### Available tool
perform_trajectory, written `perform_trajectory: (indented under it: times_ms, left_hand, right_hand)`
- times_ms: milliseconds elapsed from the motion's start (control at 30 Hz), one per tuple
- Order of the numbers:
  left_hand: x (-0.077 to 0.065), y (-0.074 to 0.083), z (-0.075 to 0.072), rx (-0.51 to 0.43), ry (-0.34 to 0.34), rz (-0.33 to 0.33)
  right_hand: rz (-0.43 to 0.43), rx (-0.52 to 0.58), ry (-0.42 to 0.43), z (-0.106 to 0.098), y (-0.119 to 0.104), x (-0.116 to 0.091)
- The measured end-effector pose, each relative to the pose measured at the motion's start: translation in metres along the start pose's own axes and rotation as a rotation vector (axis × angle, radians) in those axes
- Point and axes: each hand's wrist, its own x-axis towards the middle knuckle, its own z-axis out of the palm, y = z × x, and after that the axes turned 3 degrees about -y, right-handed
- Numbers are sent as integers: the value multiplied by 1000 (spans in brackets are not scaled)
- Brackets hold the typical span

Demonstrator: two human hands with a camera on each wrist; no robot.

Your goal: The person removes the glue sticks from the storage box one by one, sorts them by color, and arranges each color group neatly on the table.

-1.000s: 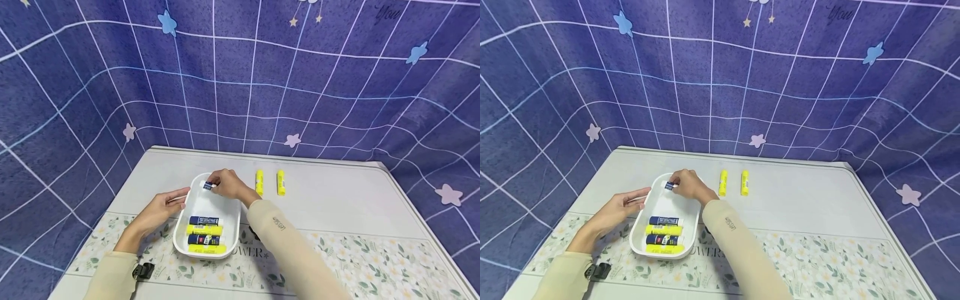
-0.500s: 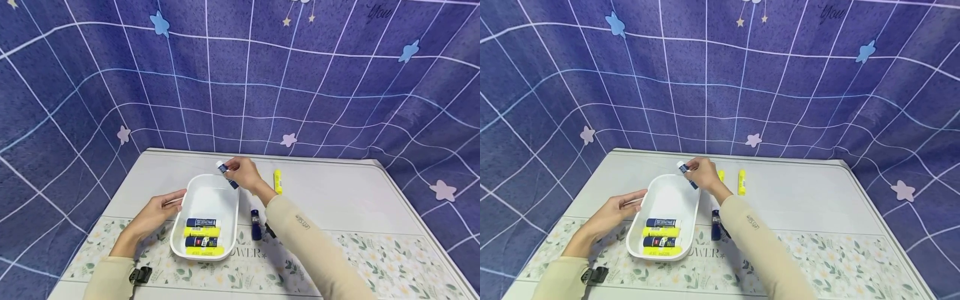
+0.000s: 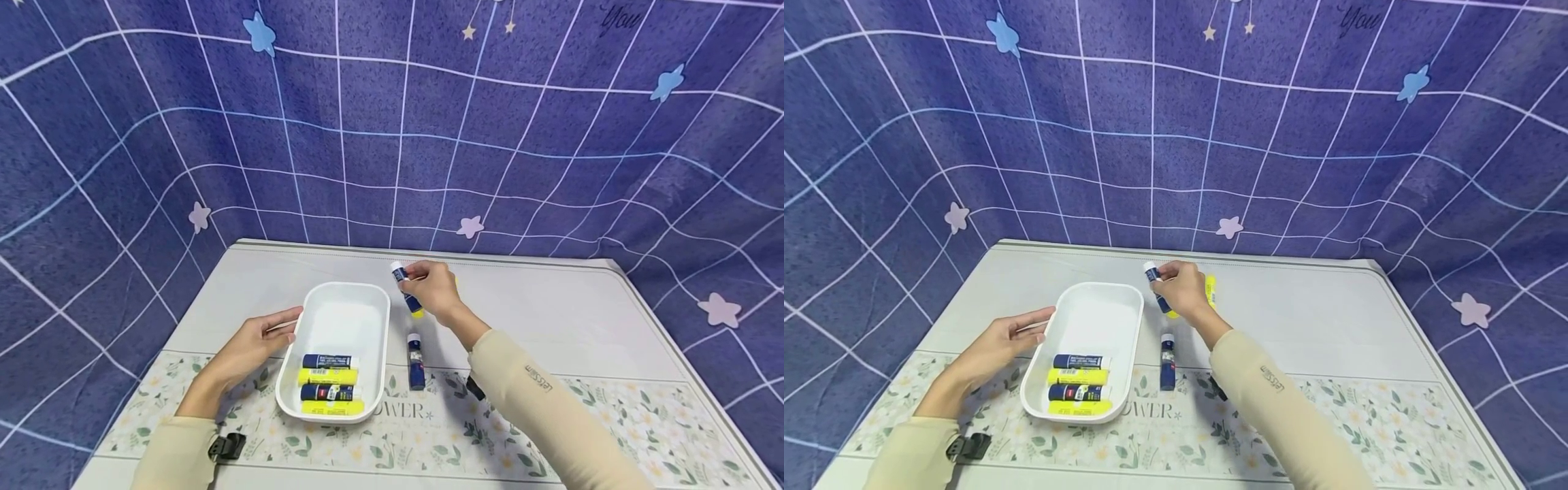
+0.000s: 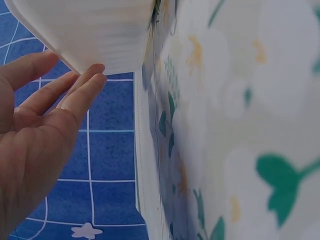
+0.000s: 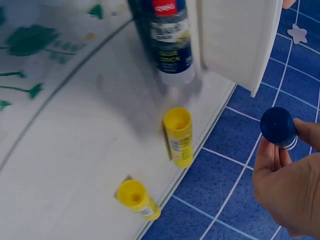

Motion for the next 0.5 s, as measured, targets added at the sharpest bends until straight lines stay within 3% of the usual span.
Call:
perform_trajectory:
  times_ms: [200, 500]
  left_hand:
    - [0, 0, 2, -7, 2, 0]
    - [-1, 2, 1, 18, 0, -4]
  right_hand:
    - [73, 36, 58, -10, 11, -12]
    - [188, 38, 79, -25, 34, -36]
